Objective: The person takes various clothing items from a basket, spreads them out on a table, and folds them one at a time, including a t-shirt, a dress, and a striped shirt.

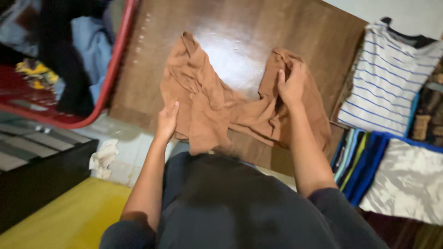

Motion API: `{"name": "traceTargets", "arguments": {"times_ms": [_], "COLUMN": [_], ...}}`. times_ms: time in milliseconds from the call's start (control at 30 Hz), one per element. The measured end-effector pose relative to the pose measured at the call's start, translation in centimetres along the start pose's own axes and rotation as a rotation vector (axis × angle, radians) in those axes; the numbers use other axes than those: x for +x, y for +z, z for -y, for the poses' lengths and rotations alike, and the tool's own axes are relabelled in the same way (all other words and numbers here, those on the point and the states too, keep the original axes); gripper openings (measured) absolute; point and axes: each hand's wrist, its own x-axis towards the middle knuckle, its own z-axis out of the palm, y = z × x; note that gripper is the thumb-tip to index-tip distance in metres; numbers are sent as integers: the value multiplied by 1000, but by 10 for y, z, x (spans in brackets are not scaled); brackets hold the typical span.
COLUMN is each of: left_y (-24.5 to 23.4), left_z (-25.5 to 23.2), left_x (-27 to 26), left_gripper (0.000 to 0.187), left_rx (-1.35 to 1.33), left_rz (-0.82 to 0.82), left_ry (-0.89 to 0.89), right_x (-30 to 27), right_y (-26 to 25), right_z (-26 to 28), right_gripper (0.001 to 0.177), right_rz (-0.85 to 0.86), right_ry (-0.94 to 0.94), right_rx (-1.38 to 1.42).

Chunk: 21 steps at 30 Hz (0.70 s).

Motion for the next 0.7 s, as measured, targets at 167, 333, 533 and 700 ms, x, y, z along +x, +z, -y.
{"name": "traceTargets", "arguments": {"times_ms": [167,333,533,700], "left_y": [-55,-53,-12,10], "left_z": [-9,-39,-37,-35], "left_x": [-11,7,18,29], "left_gripper": [46,42,41,48], "left_rx": [461,732,804,1095], "left_rz": [92,91,134,293], "left_ry": [-164,-161,62,19], "right_x": [-17,-85,-141,-143], "right_y": [31,12,-40,-94], "right_z": [-14,-56,-68,-24], "right_gripper": [37,23,30,48], "right_rz": [167,3,-112,-159], "right_ry": [156,479,633,389], "right_rx": [-197,122,54,-287]}}
